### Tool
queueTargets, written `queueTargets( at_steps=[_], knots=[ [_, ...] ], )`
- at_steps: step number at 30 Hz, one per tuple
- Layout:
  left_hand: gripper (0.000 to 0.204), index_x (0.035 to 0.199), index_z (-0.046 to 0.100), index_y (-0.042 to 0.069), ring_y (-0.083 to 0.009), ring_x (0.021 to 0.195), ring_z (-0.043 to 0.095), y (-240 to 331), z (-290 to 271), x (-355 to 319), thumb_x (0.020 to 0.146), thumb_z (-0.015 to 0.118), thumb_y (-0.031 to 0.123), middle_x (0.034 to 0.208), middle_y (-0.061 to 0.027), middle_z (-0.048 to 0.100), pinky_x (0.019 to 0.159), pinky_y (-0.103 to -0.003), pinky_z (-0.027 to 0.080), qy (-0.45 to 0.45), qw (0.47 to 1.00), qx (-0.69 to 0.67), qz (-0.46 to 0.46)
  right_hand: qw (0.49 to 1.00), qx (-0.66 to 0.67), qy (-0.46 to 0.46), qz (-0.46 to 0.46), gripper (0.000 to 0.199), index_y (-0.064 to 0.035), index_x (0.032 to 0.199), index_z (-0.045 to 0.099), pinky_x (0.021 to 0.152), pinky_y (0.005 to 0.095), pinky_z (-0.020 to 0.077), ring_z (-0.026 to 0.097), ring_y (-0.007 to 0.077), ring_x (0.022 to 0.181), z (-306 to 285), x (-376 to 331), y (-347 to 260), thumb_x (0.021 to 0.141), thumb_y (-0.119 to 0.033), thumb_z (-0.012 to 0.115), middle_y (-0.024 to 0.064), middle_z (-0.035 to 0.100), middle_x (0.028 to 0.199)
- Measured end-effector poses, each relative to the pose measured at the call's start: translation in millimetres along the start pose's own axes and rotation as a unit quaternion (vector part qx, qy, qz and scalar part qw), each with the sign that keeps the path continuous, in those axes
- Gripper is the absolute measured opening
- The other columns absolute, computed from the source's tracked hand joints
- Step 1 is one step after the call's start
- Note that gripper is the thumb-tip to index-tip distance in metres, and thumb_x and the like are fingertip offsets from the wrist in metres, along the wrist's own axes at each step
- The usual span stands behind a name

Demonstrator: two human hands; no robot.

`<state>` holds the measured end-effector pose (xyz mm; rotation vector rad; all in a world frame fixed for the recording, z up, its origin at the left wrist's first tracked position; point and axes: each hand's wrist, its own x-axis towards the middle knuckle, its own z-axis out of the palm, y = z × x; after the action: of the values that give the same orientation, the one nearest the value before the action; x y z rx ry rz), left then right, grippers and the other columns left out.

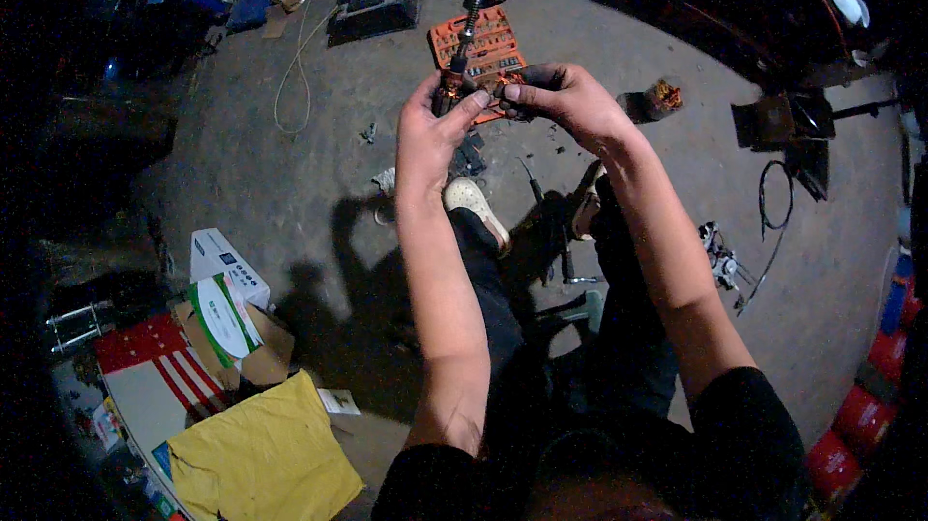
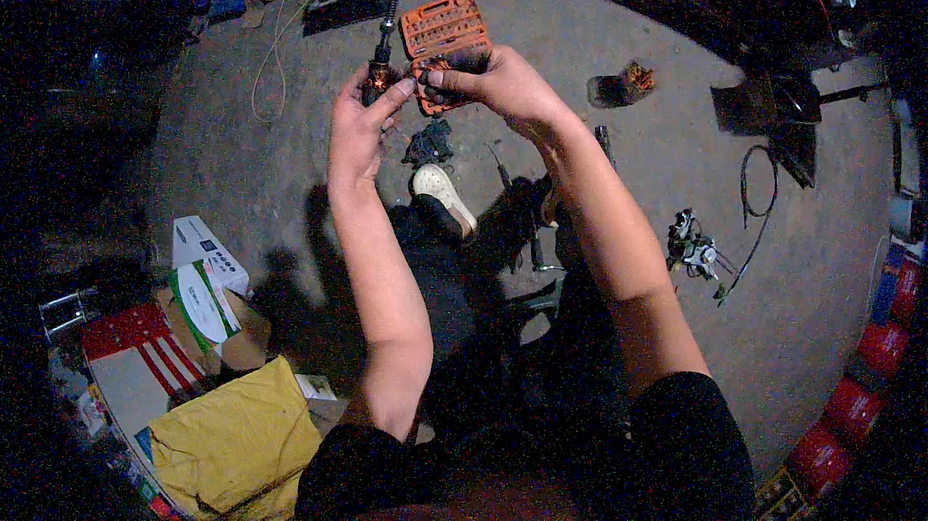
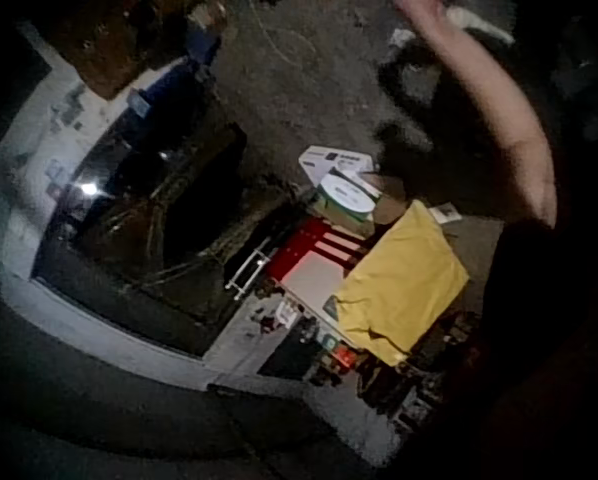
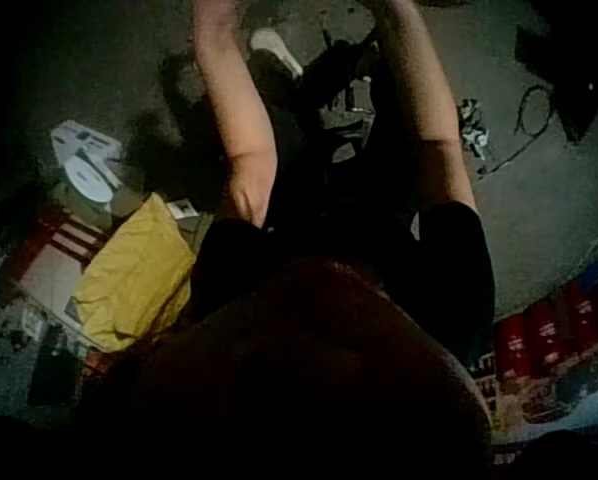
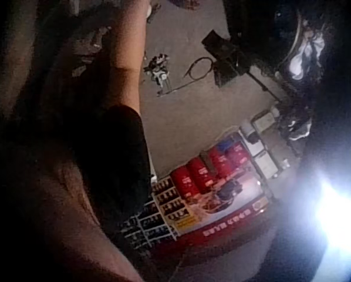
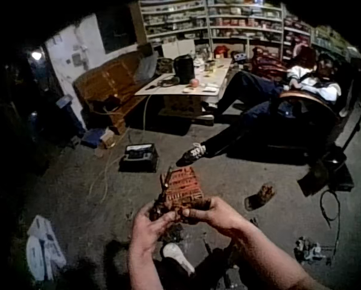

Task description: The person sits on a stool in a workshop and assembles a mechanical component, likely a starter motor. They use a screwdriver to tighten screws on a copper-wound assembly and attach a metal ring. The person handles the component with both hands, adjusting parts and using tools to secure them.

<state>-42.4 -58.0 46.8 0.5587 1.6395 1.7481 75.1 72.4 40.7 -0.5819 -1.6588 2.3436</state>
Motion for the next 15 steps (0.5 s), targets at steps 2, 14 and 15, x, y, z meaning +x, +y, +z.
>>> queueTargets(
  at_steps=[2, 14, 15],
  knots=[
    [0.021, 0.087, 0.057, 0.006, -0.0036, 0.054, 0.042, 0, -3, 1, 0.072, 0.071, 0.009, 0.072, 0.0042, 0.053, 0.046, -0.019, 0.030, -0.005, 0.999, -0.029, -0.013, 0.999, 0.047, -0.026, 0.005, 0.029, 0.0029, 0.098, 0.061, 0.065, 0.0230, 0.0449, 0.055, 0.0099, 0.071, 2, 0, 0, 0.080, -0.019, 0.066, 0.0049, 0.063, 0.081],
    [0.023, 0.099, 0.055, 0.001, -0.0081, 0.071, 0.057, -29, -7, 13, 0.078, 0.064, 0.004, 0.087, -0.0021, 0.060, 0.061, -0.022, 0.047, -0.058, 0.992, -0.099, 0.044, 0.968, 0.228, -0.066, 0.083, 0.025, 0.0032, 0.097, 0.054, 0.053, 0.0155, 0.0480, 0.059, 0.0088, 0.065, 10, -2, 6, 0.087, -0.020, 0.056, 0.0086, 0.062, 0.081],
    [0.023, 0.099, 0.055, 0.002, -0.0071, 0.067, 0.054, -33, -7, 15, 0.078, 0.064, 0.006, 0.084, -0.0011, 0.059, 0.056, -0.021, 0.044, -0.039, 0.994, -0.100, 0.018, 0.965, 0.245, -0.055, 0.071, 0.026, 0.0032, 0.098, 0.055, 0.053, 0.0159, 0.0486, 0.059, 0.0090, 0.066, 12, 2, 10, 0.087, -0.020, 0.055, 0.0088, 0.062, 0.081]
  ],
)
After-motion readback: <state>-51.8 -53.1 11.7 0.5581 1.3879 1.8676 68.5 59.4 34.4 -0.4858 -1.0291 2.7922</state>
